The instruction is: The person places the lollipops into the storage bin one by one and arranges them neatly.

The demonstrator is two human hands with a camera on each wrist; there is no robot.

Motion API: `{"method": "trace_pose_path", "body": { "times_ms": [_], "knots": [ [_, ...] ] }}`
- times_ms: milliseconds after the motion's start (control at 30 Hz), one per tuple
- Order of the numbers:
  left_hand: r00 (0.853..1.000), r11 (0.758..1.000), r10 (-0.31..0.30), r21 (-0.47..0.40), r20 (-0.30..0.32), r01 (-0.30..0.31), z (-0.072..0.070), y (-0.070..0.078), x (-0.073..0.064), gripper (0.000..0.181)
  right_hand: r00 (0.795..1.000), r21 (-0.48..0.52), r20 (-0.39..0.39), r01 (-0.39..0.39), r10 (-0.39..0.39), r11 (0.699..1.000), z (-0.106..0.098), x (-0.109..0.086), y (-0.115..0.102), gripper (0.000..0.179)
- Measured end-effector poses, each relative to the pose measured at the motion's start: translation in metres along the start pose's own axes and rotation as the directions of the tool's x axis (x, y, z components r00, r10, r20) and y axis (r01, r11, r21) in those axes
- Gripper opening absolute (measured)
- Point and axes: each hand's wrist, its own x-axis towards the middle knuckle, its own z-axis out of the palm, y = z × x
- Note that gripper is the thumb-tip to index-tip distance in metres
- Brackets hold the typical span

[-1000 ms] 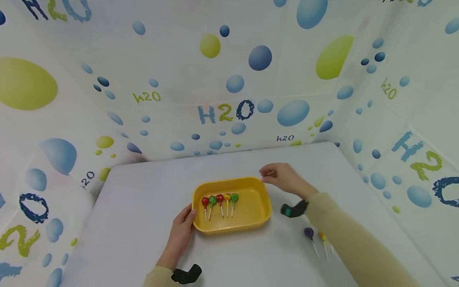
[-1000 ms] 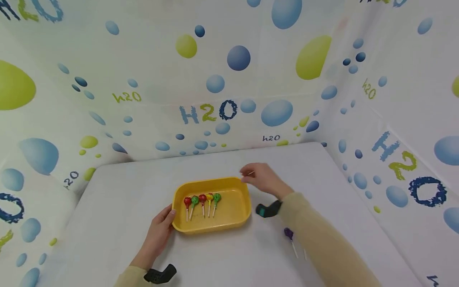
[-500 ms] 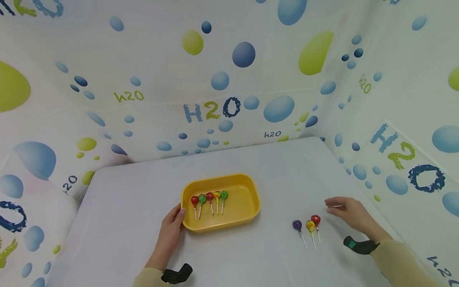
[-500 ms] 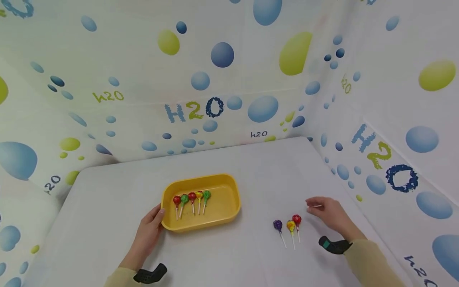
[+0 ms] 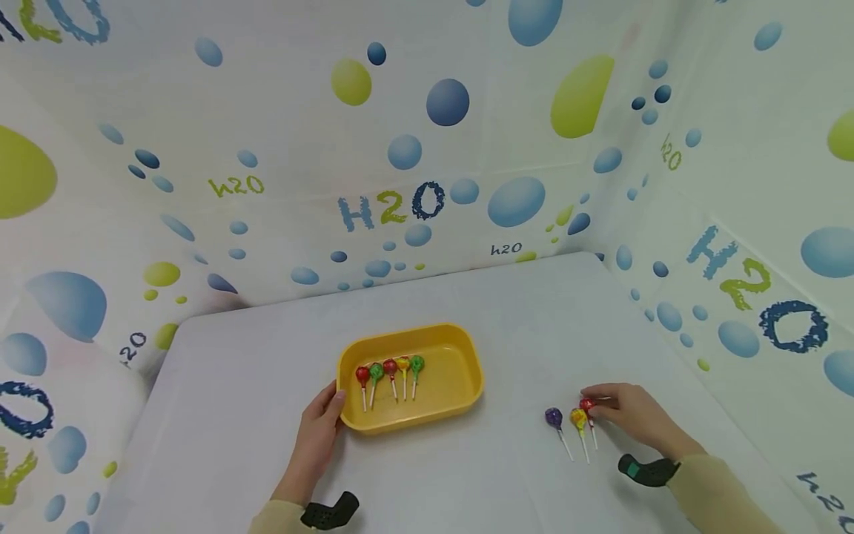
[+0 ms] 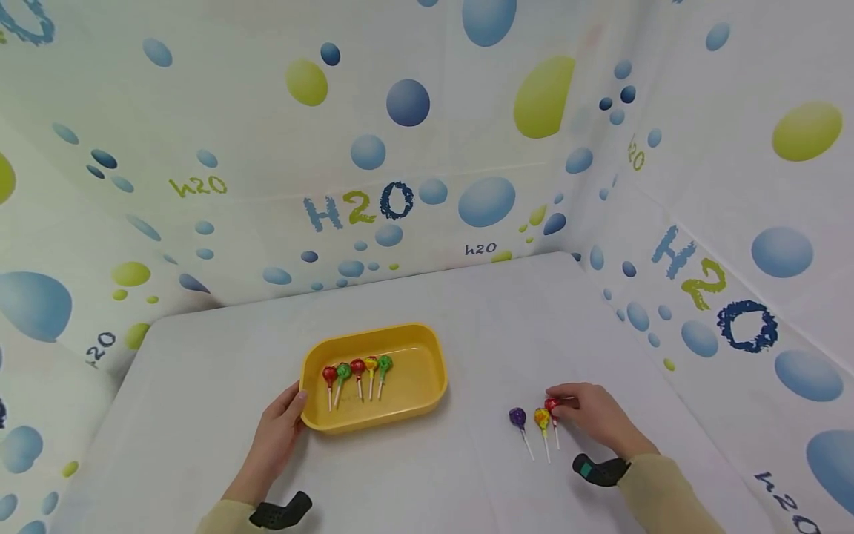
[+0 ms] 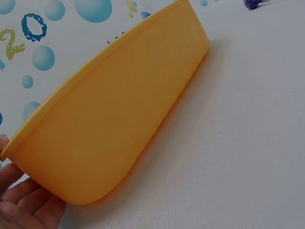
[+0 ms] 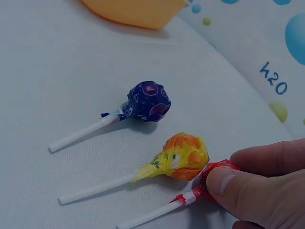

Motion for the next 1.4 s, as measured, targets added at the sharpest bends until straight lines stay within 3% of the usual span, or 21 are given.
{"method": "trace_pose_path", "body": {
  "times_ms": [300,500,667,800,933,1167,1333,1400],
  "knots": [
    [1.0,1.0,0.005,0.013,0.0,-0.005,-0.002,-0.001,0.001,0.054,1.0,-0.056,0.01,-0.011,0.011,0.998,-0.005,0.005,-0.004,0.029],
    [1.0,1.0,0.006,0.008,-0.003,-0.006,-0.002,-0.001,0.002,0.053,0.999,-0.092,-0.047,0.022,-0.026,0.996,-0.027,0.012,-0.018,0.029],
    [1.0,1.0,0.001,0.005,0.001,-0.001,-0.003,-0.001,0.001,0.053,0.991,-0.079,-0.082,0.094,-0.101,0.992,-0.049,0.031,-0.044,0.029],
    [1.0,1.0,-0.002,0.008,-0.001,0.002,-0.003,-0.001,0.001,0.054,0.986,-0.045,-0.063,0.152,-0.155,0.987,-0.051,0.056,-0.081,0.03],
    [1.0,1.0,-0.001,0.015,-0.007,0.001,-0.003,-0.002,0.002,0.054,0.976,-0.037,-0.014,0.219,-0.22,0.975,-0.034,0.089,-0.134,0.029],
    [1.0,1.0,0.015,-0.018,-0.016,-0.015,-0.003,-0.002,0.001,0.052,0.965,-0.124,0.133,0.244,-0.228,0.962,0.028,0.144,-0.22,0.022],
    [0.999,1.0,0.026,0.001,-0.028,-0.026,-0.004,-0.003,0.001,0.051,0.947,-0.259,0.24,0.274,-0.213,0.926,0.06,0.166,-0.246,0.01],
    [0.999,1.0,0.03,0.011,-0.032,-0.029,-0.004,-0.003,0.002,0.05,0.945,-0.274,0.27,0.259,-0.184,0.926,0.066,0.169,-0.249,0.007]
  ]
}}
